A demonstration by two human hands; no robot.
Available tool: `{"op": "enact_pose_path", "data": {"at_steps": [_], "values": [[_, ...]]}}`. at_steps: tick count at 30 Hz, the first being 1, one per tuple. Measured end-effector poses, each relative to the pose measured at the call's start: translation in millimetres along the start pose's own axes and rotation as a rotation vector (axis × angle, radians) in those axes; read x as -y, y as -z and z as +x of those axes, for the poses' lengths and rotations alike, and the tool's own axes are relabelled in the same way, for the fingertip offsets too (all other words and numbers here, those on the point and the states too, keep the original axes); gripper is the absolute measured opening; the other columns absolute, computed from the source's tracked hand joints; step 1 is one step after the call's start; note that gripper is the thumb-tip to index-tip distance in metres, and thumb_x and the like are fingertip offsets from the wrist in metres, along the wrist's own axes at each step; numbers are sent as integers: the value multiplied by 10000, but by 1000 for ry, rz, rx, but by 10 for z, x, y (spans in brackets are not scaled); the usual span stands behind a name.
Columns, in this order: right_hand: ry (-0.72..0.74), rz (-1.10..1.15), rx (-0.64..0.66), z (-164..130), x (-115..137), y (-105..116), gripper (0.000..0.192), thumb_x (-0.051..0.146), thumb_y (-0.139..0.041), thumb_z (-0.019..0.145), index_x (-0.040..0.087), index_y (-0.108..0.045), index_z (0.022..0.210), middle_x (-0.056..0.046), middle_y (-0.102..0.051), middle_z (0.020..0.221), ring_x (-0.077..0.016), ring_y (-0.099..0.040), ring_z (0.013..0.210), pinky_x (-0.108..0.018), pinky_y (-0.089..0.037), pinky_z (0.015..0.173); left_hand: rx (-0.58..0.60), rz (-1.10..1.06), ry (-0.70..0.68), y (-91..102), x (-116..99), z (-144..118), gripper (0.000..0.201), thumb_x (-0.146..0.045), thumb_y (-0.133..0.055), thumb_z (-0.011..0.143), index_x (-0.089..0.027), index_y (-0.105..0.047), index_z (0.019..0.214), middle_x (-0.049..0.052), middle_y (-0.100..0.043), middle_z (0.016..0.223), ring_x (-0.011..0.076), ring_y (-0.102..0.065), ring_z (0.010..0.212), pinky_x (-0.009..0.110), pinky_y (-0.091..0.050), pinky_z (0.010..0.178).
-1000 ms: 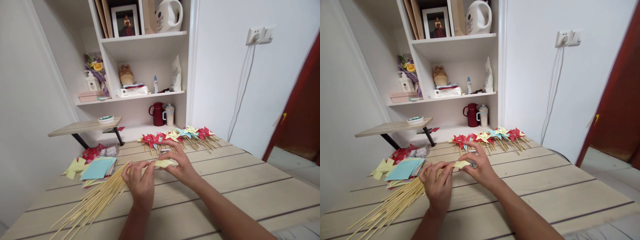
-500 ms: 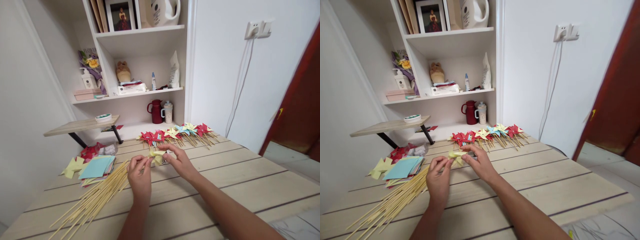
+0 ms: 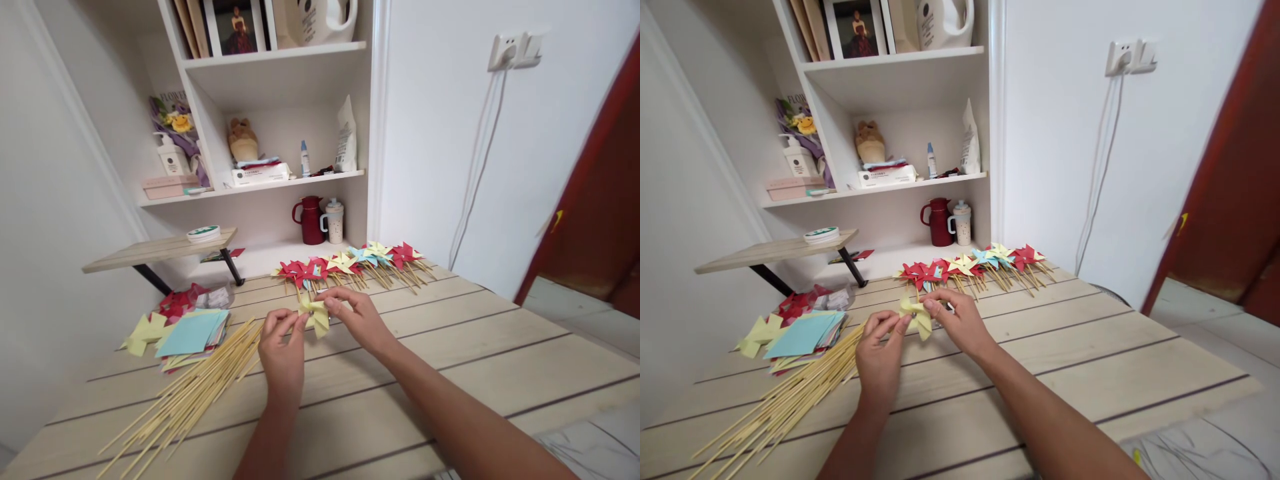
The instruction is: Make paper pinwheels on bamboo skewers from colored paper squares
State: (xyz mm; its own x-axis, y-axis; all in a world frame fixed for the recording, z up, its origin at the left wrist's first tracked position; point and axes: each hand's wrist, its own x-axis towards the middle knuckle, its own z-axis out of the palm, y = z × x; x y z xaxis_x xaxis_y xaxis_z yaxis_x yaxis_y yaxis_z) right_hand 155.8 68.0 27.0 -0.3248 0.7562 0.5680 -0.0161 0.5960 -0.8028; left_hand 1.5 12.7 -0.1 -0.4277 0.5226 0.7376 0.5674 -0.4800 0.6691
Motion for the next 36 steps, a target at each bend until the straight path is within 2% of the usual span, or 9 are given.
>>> {"op": "enact_pose_path", "data": {"at_steps": [6,10,13,18,22,25,28,31,36], "values": [[-18,26,-28,11,-6,-25,223,413,-621,890,215,-708,835,-18,-697,822,-175,-620,765,-267,-485,675,9,-12,16,-7,-35,-9,139,-303,-709,827,-199,-767,753,20,-613,790,150,-591,748,259,-484,707],[-24,-29,-62,14,-39,-28,381,444,-549,930,199,-606,645,19,-564,592,-143,-520,607,-255,-400,602,35,-21,17,-25,-60,-27,131,-300,-708,827,-207,-771,761,19,-612,794,149,-589,750,254,-482,702],[-49,-40,-97,15,-76,-38,464,481,-519,938,200,-527,568,24,-505,538,-137,-468,553,-257,-358,556,55,-34,6,-38,-67,-39,119,-290,-709,823,-209,-773,765,18,-615,791,149,-592,749,253,-480,700],[-46,-12,-122,19,-76,-30,480,525,-465,956,203,-566,614,-1,-572,603,-163,-531,611,-273,-402,601,61,-50,16,-35,-78,-41,125,-294,-708,823,-204,-770,761,16,-606,788,144,-584,739,250,-480,691],[20,-51,-125,39,-63,18,509,526,-353,996,204,-688,788,-57,-694,887,-214,-620,880,-316,-450,800,44,-50,49,-23,-92,-30,141,-309,-706,828,-202,-770,763,18,-603,800,146,-584,757,251,-484,710],[54,-80,-107,48,-52,29,392,518,-498,938,210,-711,823,-67,-696,985,-236,-609,984,-339,-444,870,52,-50,42,-25,-94,-29,147,-313,-703,828,-203,-769,755,19,-600,789,148,-584,748,256,-489,703],[-24,-58,-118,37,-24,6,254,460,-673,829,211,-697,784,-41,-700,876,-228,-625,888,-333,-456,815,49,-45,16,-31,-87,-34,144,-309,-703,826,-202,-765,752,20,-603,781,152,-587,738,265,-491,697],[-69,-41,-164,21,1,-21,246,435,-693,805,207,-669,715,-23,-680,777,-209,-615,789,-325,-458,764,50,-33,-9,-35,-79,-39,140,-302,-695,834,-205,-764,761,21,-607,786,155,-590,741,274,-492,699],[-24,-42,-165,23,7,-15,271,428,-688,814,208,-653,659,-8,-640,710,-192,-590,737,-319,-450,745,48,-20,-44,-40,-83,-42,128,-283,-691,836,-206,-762,762,20,-611,782,151,-589,734,271,-485,685]]}}
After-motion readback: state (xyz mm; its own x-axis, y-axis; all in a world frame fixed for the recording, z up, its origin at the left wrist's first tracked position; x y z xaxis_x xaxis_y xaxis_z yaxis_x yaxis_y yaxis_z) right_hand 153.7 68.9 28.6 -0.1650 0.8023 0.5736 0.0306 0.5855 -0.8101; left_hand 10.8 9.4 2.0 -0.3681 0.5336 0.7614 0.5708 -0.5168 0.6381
